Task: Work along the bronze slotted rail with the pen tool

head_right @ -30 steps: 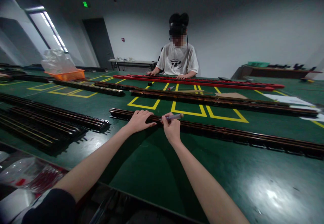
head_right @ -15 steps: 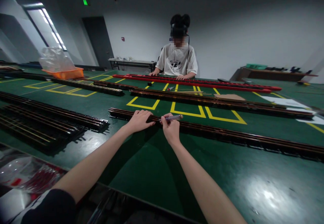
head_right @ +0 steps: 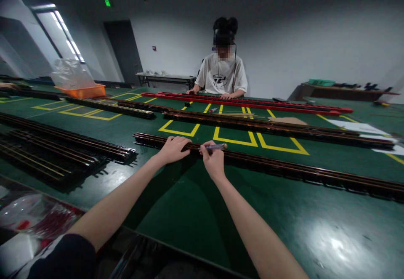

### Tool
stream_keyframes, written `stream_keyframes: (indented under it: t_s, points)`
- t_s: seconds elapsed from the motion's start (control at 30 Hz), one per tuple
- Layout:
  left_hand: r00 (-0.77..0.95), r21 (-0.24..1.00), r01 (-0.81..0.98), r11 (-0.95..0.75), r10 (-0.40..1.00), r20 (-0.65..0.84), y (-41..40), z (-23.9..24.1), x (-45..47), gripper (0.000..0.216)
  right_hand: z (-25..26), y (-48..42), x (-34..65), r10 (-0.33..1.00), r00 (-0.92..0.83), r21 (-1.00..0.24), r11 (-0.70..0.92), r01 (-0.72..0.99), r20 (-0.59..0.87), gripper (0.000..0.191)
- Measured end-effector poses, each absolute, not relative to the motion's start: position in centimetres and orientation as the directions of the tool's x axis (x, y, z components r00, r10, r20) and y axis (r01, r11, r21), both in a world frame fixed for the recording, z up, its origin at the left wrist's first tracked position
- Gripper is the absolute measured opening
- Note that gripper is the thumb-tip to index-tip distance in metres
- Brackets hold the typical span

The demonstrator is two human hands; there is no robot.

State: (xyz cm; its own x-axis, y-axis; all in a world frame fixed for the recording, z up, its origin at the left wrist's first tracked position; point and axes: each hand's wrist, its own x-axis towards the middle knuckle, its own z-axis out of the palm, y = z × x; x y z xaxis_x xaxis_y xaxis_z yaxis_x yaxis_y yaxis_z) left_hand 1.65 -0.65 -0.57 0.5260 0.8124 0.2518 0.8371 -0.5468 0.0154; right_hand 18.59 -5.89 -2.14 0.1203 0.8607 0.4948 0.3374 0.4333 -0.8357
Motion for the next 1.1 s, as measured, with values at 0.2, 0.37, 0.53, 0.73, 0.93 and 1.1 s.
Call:
stream_keyframes:
  t_s: [0.2,0.37,0.53,0.73,0.93,1.1]
  points:
    - [0.531,0.006,0.835,-0.55,0.81,0.25,-0.54,-0.57,1.58,0.035,-2.09,-5.97,18.5,0.86,0.125,-0.835,0.43,0.342,0.494,0.022]
    - [0.536,0.017,0.831,-0.555,0.809,0.24,-0.48,-0.52,1.49,0.035,-2.22,-5.95,18.66,0.857,0.118,-0.826,0.434,0.36,0.501,0.022]
    - [0.534,0.021,0.833,-0.553,0.813,0.232,-0.48,-0.47,1.54,0.035,-2.43,-5.82,18.75,0.849,0.144,-0.827,0.434,0.357,0.508,0.021]
    - [0.54,0.015,0.83,-0.558,0.809,0.231,-0.49,-0.54,1.58,0.035,-2.31,-5.93,18.77,0.845,0.143,-0.817,0.434,0.38,0.515,0.022]
    - [0.553,0.008,0.82,-0.572,0.796,0.247,-0.55,-0.73,1.69,0.035,-2.28,-5.94,18.77,0.839,0.145,-0.806,0.434,0.403,0.524,0.022]
    - [0.551,-0.004,0.824,-0.567,0.798,0.245,-0.57,-0.74,1.71,0.034,-2.29,-5.94,18.77,0.837,0.171,-0.812,0.423,0.403,0.52,0.021]
